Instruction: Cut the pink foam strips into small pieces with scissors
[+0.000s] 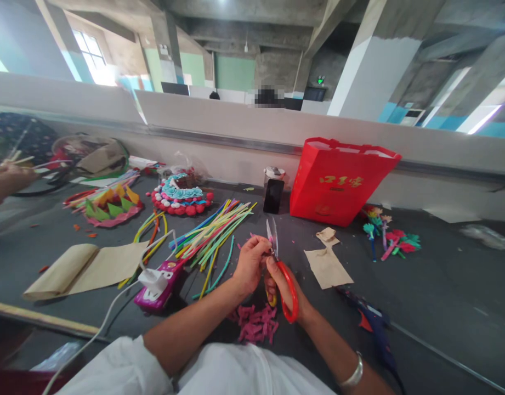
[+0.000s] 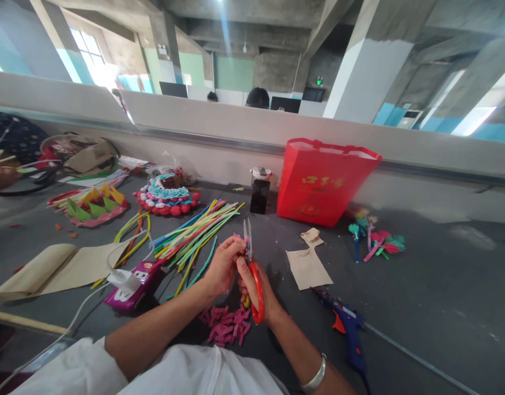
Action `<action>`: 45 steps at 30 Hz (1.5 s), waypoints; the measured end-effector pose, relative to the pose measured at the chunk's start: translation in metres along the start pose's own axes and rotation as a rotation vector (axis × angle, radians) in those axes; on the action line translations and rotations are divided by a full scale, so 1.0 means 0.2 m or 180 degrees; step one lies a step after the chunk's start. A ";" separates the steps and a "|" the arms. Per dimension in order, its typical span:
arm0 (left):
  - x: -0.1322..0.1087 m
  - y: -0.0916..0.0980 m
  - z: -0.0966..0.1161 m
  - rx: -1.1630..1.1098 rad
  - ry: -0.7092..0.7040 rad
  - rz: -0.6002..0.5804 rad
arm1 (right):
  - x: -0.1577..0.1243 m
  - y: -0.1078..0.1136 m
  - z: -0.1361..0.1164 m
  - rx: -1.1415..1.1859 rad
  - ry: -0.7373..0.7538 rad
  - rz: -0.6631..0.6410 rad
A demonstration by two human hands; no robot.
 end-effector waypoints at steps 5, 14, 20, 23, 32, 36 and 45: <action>0.00 0.00 0.01 0.0076 -0.0055 -0.0033 | 0.00 -0.01 -0.03 -0.0105 0.0116 -0.0021; 0.00 0.00 0.01 0.0130 -0.0015 -0.0050 | 0.00 -0.01 -0.04 -0.0195 0.0176 -0.0053; -0.01 -0.01 0.04 0.0265 -0.0108 0.0004 | 0.00 0.01 -0.03 -0.0215 0.0091 0.0088; -0.01 -0.01 0.05 0.0280 -0.0135 0.0050 | 0.00 0.02 -0.01 -0.0172 -0.0098 0.0188; 0.00 0.00 0.07 0.0518 -0.0311 0.0097 | 0.02 0.07 0.01 -0.0176 -0.0060 0.0416; 0.00 0.01 0.10 0.1098 -0.0577 0.0224 | 0.04 0.15 -0.06 -0.0371 0.0250 0.0725; -0.04 -0.11 0.11 0.2610 -0.1054 -0.0036 | 0.08 0.21 -0.14 -0.0506 0.0706 0.0710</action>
Point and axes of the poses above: each hand's wrist, its own x-axis towards the middle knuckle, its own y-axis out of the back of the hand, z = x × y, the point moved 10 cm from there along x, towards the middle knuckle, and after that the axes turned 10 degrees about y, right-handed, at the moved point
